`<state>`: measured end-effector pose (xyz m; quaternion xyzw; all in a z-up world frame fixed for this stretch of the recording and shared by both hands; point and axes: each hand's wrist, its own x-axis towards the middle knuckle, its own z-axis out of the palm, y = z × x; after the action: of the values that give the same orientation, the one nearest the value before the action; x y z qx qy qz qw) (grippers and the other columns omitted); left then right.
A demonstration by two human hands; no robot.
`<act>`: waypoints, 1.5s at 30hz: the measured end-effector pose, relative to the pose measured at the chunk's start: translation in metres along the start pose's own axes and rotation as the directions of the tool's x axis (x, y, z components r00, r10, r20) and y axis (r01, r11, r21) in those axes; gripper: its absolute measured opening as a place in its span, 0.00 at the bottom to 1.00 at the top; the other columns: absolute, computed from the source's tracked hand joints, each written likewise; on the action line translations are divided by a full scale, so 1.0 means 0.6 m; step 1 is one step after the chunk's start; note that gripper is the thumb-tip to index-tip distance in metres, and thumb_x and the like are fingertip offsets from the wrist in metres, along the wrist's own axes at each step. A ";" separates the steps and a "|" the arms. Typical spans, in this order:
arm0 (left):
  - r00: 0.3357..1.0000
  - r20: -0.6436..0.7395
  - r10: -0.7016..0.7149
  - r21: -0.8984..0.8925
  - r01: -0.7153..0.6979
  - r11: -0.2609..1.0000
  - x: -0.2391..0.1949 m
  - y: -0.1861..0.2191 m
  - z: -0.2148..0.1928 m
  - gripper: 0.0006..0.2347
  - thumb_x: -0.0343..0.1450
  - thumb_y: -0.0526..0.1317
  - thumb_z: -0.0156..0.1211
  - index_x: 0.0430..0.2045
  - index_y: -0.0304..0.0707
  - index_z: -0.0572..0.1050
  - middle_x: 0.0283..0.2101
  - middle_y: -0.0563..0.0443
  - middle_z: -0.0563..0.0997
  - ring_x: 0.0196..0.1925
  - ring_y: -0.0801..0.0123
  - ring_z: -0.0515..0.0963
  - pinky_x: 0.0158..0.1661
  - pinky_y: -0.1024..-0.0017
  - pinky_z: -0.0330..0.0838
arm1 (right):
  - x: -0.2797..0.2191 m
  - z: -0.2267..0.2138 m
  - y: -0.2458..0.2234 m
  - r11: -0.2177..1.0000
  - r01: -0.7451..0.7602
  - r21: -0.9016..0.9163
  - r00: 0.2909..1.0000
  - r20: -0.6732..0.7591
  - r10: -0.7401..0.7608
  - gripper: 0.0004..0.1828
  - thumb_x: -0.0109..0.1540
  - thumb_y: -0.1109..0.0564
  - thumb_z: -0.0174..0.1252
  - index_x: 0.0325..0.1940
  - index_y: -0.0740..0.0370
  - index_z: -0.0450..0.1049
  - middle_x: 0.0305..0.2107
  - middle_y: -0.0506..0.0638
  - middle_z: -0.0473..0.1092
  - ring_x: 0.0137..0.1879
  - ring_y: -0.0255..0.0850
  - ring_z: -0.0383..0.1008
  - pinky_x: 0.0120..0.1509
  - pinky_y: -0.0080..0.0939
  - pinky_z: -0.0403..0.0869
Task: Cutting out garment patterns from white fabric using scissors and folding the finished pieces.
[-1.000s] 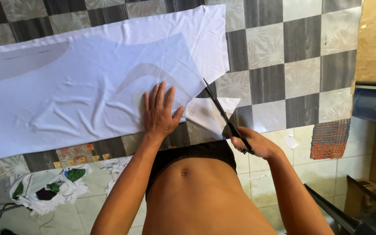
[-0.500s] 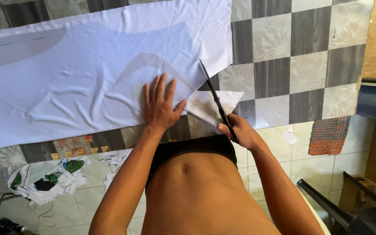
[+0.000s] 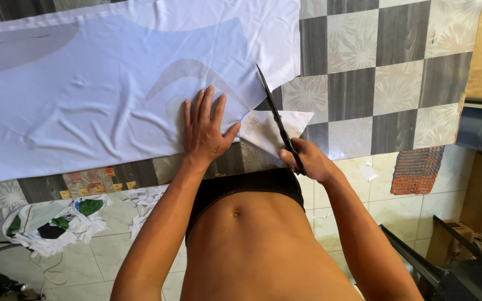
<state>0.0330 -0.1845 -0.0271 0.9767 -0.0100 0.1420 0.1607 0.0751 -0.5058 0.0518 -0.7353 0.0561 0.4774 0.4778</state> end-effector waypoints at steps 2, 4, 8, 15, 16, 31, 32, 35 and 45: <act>1.000 -0.002 -0.001 0.015 0.001 1.000 0.000 0.000 0.000 0.34 0.76 0.65 0.69 0.74 0.46 0.77 0.81 0.37 0.70 0.83 0.46 0.69 0.80 0.37 0.50 | 0.006 0.000 -0.009 1.000 0.014 0.016 1.000 0.011 -0.014 0.32 0.66 0.30 0.74 0.36 0.62 0.77 0.16 0.52 0.71 0.26 0.42 0.76 0.35 0.39 0.73; 1.000 0.001 -0.004 0.014 0.004 1.000 0.000 0.000 -0.001 0.35 0.76 0.66 0.69 0.74 0.46 0.77 0.80 0.37 0.71 0.83 0.46 0.69 0.80 0.37 0.51 | 0.012 0.000 -0.017 0.999 -0.021 -0.026 1.000 -0.008 0.020 0.33 0.66 0.28 0.74 0.36 0.63 0.78 0.16 0.54 0.72 0.27 0.44 0.77 0.37 0.40 0.75; 1.000 0.006 -0.016 0.006 0.016 1.000 -0.001 0.000 0.001 0.35 0.75 0.66 0.70 0.74 0.46 0.77 0.81 0.37 0.70 0.83 0.47 0.69 0.80 0.37 0.50 | 0.021 0.004 -0.012 0.999 -0.029 -0.021 0.999 -0.029 0.029 0.33 0.66 0.29 0.75 0.35 0.63 0.78 0.15 0.54 0.71 0.26 0.44 0.77 0.36 0.40 0.76; 1.000 0.002 -0.012 0.004 0.012 1.000 -0.001 -0.001 0.002 0.35 0.74 0.65 0.71 0.74 0.46 0.77 0.80 0.37 0.71 0.83 0.47 0.69 0.79 0.36 0.52 | 0.033 0.005 0.003 0.998 -0.048 -0.034 0.998 -0.030 0.047 0.32 0.66 0.30 0.75 0.35 0.62 0.78 0.15 0.54 0.72 0.26 0.44 0.77 0.36 0.40 0.76; 1.000 -0.002 -0.011 0.007 0.011 1.000 -0.002 -0.001 0.002 0.35 0.74 0.66 0.71 0.74 0.46 0.77 0.80 0.37 0.71 0.83 0.47 0.69 0.79 0.36 0.52 | 0.044 0.005 0.019 0.999 -0.041 -0.024 0.999 0.001 0.041 0.35 0.66 0.27 0.73 0.36 0.63 0.78 0.16 0.55 0.73 0.28 0.44 0.78 0.38 0.41 0.77; 1.000 0.013 -0.025 -0.004 0.025 1.000 0.001 0.003 -0.006 0.35 0.74 0.65 0.73 0.74 0.45 0.77 0.81 0.37 0.70 0.83 0.47 0.69 0.80 0.37 0.51 | 0.053 0.004 -0.053 0.991 -0.065 -0.121 0.998 0.003 0.066 0.35 0.67 0.25 0.72 0.36 0.61 0.78 0.17 0.55 0.74 0.28 0.45 0.79 0.40 0.43 0.76; 1.000 0.017 -0.025 -0.006 0.025 1.000 -0.001 0.003 -0.005 0.35 0.74 0.65 0.73 0.74 0.45 0.77 0.81 0.37 0.70 0.83 0.47 0.69 0.80 0.37 0.51 | 0.054 0.003 -0.061 0.991 -0.069 -0.119 0.998 0.003 0.070 0.35 0.67 0.25 0.72 0.36 0.61 0.78 0.17 0.55 0.74 0.28 0.45 0.79 0.40 0.43 0.76; 1.000 0.015 -0.022 -0.008 0.022 1.000 0.000 0.001 -0.002 0.35 0.75 0.65 0.72 0.74 0.45 0.77 0.81 0.37 0.70 0.84 0.47 0.68 0.80 0.37 0.50 | 0.059 0.000 -0.083 0.994 -0.047 -0.102 0.999 0.007 0.048 0.35 0.67 0.25 0.71 0.37 0.62 0.77 0.17 0.54 0.73 0.28 0.44 0.79 0.40 0.41 0.76; 1.000 0.013 -0.021 0.001 0.021 1.000 -0.003 -0.001 0.000 0.36 0.75 0.66 0.72 0.74 0.46 0.78 0.81 0.37 0.70 0.84 0.47 0.69 0.80 0.37 0.50 | 0.073 0.006 -0.093 0.999 -0.033 -0.007 0.999 -0.006 0.033 0.31 0.69 0.33 0.74 0.36 0.63 0.74 0.16 0.52 0.69 0.23 0.41 0.75 0.33 0.37 0.74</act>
<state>0.0313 -0.1837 -0.0278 0.9777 -0.0006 0.1340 0.1616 0.1264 -0.4567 0.0544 -0.7372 0.0679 0.4833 0.4673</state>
